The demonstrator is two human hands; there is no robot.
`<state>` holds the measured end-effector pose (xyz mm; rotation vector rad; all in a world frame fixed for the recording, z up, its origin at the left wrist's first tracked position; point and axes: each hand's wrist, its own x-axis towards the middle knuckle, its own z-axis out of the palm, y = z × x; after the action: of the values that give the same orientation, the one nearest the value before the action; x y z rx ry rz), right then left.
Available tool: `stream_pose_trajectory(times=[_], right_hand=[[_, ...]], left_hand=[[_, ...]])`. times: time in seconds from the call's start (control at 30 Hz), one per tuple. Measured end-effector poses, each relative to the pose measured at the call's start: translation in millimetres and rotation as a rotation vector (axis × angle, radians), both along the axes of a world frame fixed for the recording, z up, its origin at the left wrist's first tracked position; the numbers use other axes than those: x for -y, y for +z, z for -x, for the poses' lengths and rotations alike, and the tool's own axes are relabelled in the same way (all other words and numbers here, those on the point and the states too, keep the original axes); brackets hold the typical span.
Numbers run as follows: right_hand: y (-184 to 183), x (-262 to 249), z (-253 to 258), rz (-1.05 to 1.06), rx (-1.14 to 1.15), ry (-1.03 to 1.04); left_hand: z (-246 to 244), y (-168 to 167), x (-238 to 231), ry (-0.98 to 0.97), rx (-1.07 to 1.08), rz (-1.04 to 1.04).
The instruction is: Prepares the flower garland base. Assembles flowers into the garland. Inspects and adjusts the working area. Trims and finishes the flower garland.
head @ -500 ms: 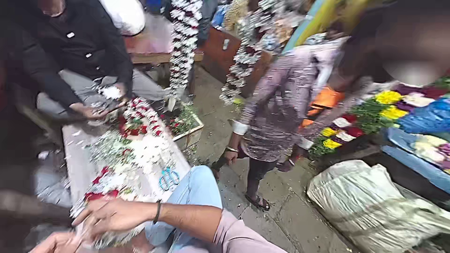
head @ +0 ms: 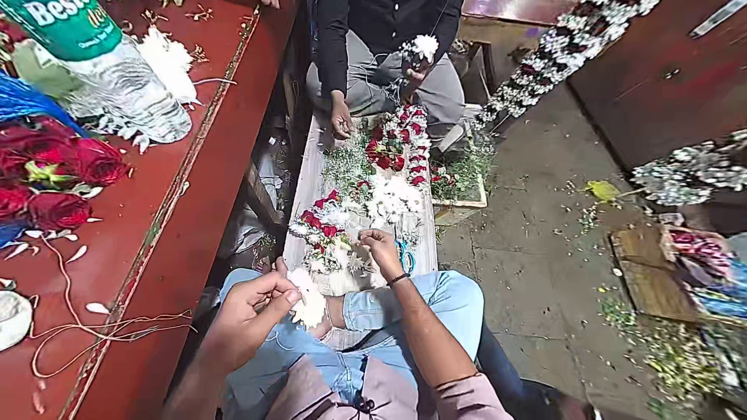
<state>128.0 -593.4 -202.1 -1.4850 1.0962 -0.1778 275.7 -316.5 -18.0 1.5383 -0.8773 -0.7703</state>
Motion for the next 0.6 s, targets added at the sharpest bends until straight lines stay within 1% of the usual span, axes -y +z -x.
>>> stream_pose_trajectory(times=[0.07,0.13,0.23,0.3,0.37,0.43,0.47,0.53,0.6], right_hand=[[-35,26,-3,0.136,-0.197,0.018],[-61,48,-12,0.238,-0.345,0.040],[-78,69,-38,0.384,-0.523,0.142],[-83,72,-52,0.504,-0.653,0.235],[-87,71,-59,0.584,-0.756,0.286],[-88,73,-61,0.594,-0.784,0.281],[-88,74,-60,0.584,-0.763,0.252],[-80,76,-55,0.526,-0.663,0.167],[-63,74,-47,0.456,-0.487,0.085]], left_hand=[[-1,1,-5,0.036,-0.002,-0.006],[-2,-1,-7,0.065,-0.008,-0.018],[-5,-9,-9,0.082,-0.010,-0.021],[-6,-13,-10,0.083,-0.014,-0.042],[-7,-14,-11,0.092,-0.020,-0.066],[-10,-15,-11,0.100,-0.029,-0.064],[-11,-15,-11,0.102,-0.029,-0.058],[-13,-16,-12,0.102,-0.025,-0.046],[-14,-16,-11,0.091,-0.024,-0.034]])
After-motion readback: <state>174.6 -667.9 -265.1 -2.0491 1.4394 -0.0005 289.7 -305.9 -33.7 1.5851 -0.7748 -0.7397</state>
